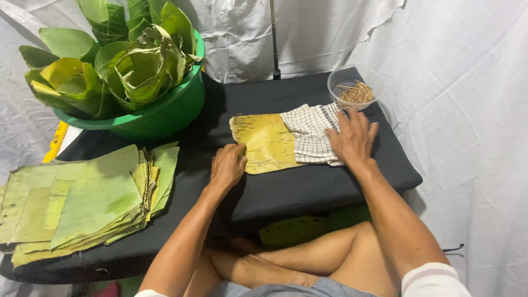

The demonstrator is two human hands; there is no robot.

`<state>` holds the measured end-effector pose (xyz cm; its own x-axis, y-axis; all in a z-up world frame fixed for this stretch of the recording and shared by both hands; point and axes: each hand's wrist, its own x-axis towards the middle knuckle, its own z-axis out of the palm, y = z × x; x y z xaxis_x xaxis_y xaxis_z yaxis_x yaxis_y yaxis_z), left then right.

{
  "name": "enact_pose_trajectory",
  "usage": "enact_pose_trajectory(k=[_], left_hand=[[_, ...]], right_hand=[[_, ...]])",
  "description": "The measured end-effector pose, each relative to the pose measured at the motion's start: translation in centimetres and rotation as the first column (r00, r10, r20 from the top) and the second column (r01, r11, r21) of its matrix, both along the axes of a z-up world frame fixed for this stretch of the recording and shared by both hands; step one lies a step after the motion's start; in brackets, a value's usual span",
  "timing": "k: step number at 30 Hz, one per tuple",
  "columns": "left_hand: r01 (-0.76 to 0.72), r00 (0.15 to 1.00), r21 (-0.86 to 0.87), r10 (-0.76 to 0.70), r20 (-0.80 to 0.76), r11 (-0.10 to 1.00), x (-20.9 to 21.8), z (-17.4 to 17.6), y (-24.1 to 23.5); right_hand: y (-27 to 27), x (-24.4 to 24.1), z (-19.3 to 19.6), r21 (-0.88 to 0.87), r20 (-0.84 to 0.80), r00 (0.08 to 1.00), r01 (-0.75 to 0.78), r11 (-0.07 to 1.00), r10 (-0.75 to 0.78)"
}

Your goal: Cleaning banana leaves with a cloth and folding them into cone shapes for food packaging.

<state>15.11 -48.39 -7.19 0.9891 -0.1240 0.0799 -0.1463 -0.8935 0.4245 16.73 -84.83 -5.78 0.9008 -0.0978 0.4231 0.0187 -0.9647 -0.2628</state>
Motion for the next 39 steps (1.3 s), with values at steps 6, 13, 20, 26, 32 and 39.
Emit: enact_pose_trajectory(k=[6, 13, 20, 26, 32, 39], left_hand=[[0.018, 0.997, -0.034, -0.020, -0.073, 0.999, -0.7, 1.5, 0.1], [-0.002, 0.991, -0.202, -0.026, -0.135, 0.979, -0.4, 0.6, 1.3], [0.054, 0.984, -0.234, -0.091, -0.151, 0.971, -0.7, 2.0, 1.8], [0.065, 0.989, -0.189, -0.088, -0.117, 0.980, -1.5, 2.3, 1.5], [0.053, 0.993, -0.109, -0.064, -0.099, 0.993, -1.5, 1.1, 1.6], [0.035, 0.992, -0.120, -0.049, -0.115, 0.992, -1.1, 0.7, 1.7]], right_hand=[[-1.1, 3.0, -4.8, -0.051, 0.099, 0.991, -0.085, 0.995, 0.090], [1.5, -1.0, 3.4, 0.236, 0.160, 0.981, -0.145, 0.961, 0.109], [10.4, -1.9, 6.2, 0.288, 0.059, 0.952, -0.305, 0.908, 0.301], [17.7, -2.9, 4.3, 0.019, -0.421, 0.845, -0.356, 0.934, 0.331], [14.8, -1.9, 4.5, -0.034, -0.609, 0.774, -0.246, 0.969, 0.175], [4.3, -0.6, 3.0, -0.122, -0.607, 0.789, 0.032, 0.992, -0.100]])
